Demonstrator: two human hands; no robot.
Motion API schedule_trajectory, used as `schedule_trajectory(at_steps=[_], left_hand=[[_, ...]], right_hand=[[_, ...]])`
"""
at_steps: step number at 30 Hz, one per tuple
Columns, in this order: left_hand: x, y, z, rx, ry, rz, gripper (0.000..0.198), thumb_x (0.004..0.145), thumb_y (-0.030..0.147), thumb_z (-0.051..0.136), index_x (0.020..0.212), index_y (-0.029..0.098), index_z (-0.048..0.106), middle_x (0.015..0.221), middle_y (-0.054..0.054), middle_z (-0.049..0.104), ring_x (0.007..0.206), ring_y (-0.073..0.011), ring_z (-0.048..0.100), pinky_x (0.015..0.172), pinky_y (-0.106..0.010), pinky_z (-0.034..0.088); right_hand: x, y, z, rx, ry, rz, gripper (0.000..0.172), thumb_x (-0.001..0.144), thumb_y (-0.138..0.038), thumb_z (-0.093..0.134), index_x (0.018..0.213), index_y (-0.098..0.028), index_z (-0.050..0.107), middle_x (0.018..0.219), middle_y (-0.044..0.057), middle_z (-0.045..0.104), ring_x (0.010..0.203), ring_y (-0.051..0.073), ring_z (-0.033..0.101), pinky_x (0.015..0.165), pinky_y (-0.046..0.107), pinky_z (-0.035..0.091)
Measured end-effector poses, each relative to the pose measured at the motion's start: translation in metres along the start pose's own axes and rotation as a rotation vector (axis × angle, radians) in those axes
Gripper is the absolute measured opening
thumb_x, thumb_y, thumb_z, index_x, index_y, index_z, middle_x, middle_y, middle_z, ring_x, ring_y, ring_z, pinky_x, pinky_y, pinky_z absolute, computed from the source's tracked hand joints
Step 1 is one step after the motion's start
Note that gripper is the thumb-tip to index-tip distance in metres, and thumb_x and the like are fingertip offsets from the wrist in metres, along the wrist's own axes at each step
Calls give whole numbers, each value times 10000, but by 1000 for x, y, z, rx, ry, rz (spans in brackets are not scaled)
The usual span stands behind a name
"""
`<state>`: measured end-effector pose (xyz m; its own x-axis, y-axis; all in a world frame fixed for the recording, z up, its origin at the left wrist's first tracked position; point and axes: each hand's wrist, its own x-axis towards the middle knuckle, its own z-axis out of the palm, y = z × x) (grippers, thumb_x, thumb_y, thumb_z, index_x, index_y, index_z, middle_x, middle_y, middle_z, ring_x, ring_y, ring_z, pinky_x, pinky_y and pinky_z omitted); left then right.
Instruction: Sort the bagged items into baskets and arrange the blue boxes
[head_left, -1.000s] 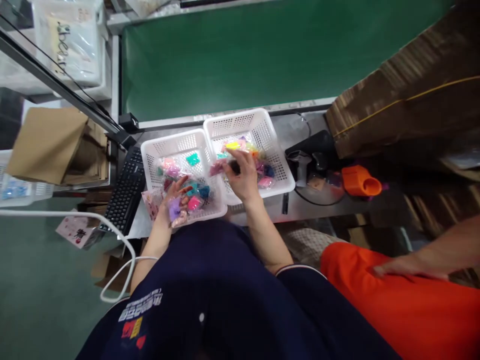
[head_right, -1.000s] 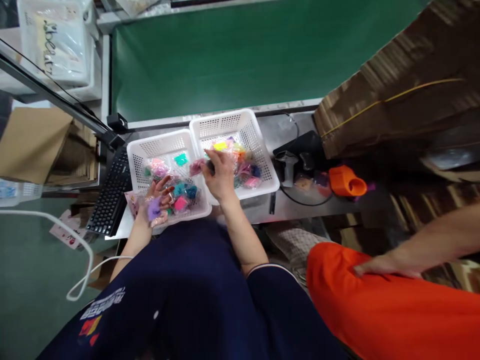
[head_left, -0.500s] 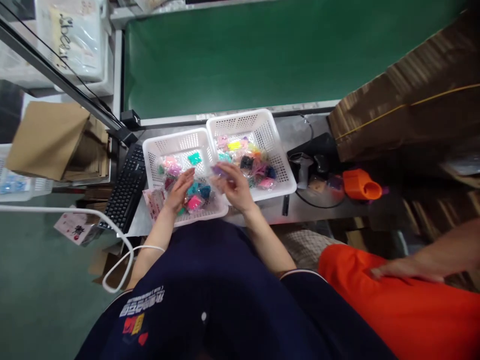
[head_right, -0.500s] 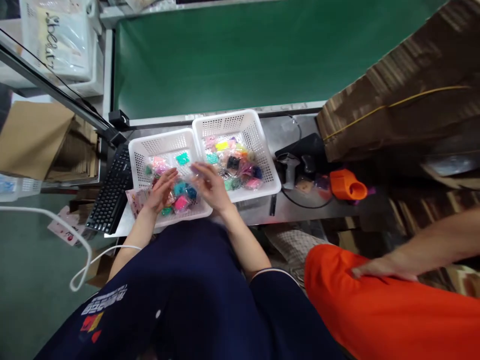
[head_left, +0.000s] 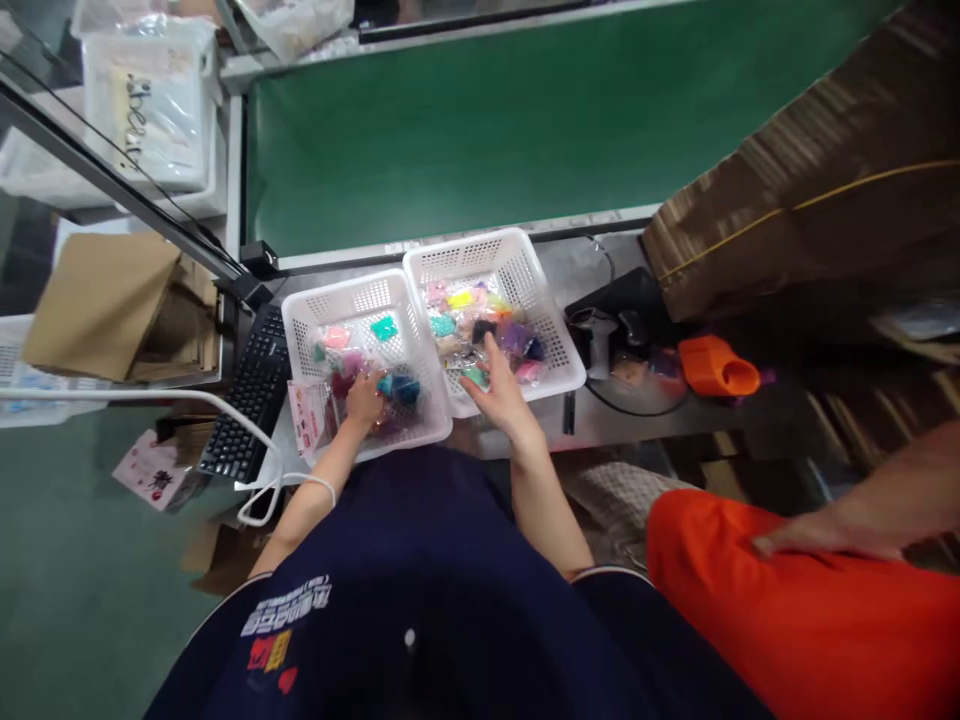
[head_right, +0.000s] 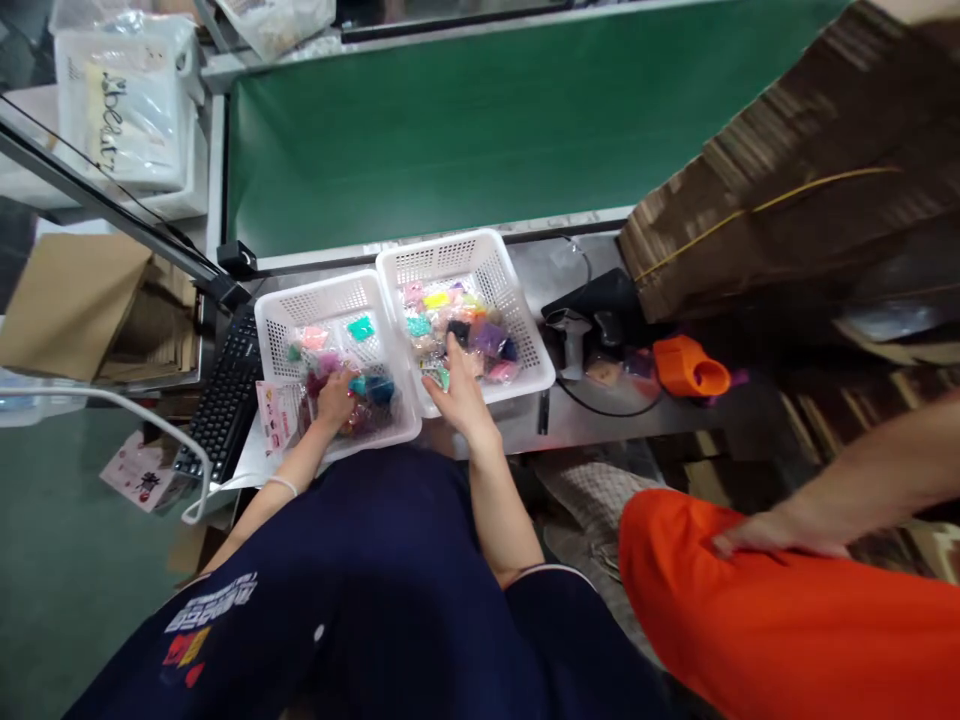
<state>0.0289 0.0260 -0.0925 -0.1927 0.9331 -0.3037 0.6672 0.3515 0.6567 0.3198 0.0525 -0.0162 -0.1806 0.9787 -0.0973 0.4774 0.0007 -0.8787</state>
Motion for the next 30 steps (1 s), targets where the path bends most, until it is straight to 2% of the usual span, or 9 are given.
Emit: schedule_trajectory(at_steps=[5,9,13,16,19,23,26,28,30], left_hand=[[-7,-8,-46,-254,186,77,387,782,239,749,1168,220,760,1158,-90,765,1115,-298,716,1072,-418,544],[-30,7,-66,-631,150,109,470,639,318,876,1089,229,772,999,-46,743,906,-250,685,901,-362,554],[-57,31,-71,-618,106,205,492,705,289,867,1182,222,771,1234,-104,750,1177,-296,699,1113,-420,524],[-68,38,-74,-624,124,235,768,743,312,929,1461,268,661,1490,-117,645,1428,-319,595,1247,-444,445],[-68,34,-76,-741,102,169,1032,723,372,978,1630,287,494,1380,-127,681,1274,-305,680,1055,-408,572],[-59,26,-75,-877,36,94,818,712,372,964,1440,208,629,989,-61,759,990,-244,746,939,-355,581],[-54,26,-74,-894,111,-7,628,680,372,944,1234,189,709,874,-21,748,869,-201,727,878,-321,569],[-52,27,-73,-882,164,-74,566,646,377,935,1137,186,730,841,-10,738,825,-188,706,831,-307,560],[-50,26,-72,-875,187,-111,535,619,389,935,1075,184,744,830,-7,730,799,-178,684,801,-300,549]], right_hand=[[2,-29,47,179,-240,-58,826,937,-563,745,1662,-235,522,1643,195,571,1399,373,663,1151,588,575],[11,-54,92,405,-379,-1,1052,816,-616,867,1713,-278,433,1756,174,426,1502,378,569,1015,465,653],[21,-74,113,418,-341,-92,985,782,-530,903,1645,-268,508,1620,163,565,1413,353,620,1072,467,624],[28,-76,107,443,-319,-85,791,775,-460,864,1481,-227,594,1296,118,717,1095,265,736,983,436,644],[35,-73,88,503,-208,-57,591,780,-452,824,1290,-244,612,1020,21,691,841,184,695,806,362,648],[40,-66,44,537,19,-61,498,804,-495,839,1176,-264,602,875,-29,594,796,173,640,703,336,642],[42,-53,10,526,158,-42,542,757,-509,887,1145,-268,596,887,-18,640,806,188,648,670,340,640],[44,-42,0,524,213,-30,540,755,-518,877,1140,-260,600,935,2,683,819,200,660,639,334,630],[52,-36,10,425,148,-36,448,817,-501,816,1121,-238,619,957,18,696,834,205,664,659,336,626]])
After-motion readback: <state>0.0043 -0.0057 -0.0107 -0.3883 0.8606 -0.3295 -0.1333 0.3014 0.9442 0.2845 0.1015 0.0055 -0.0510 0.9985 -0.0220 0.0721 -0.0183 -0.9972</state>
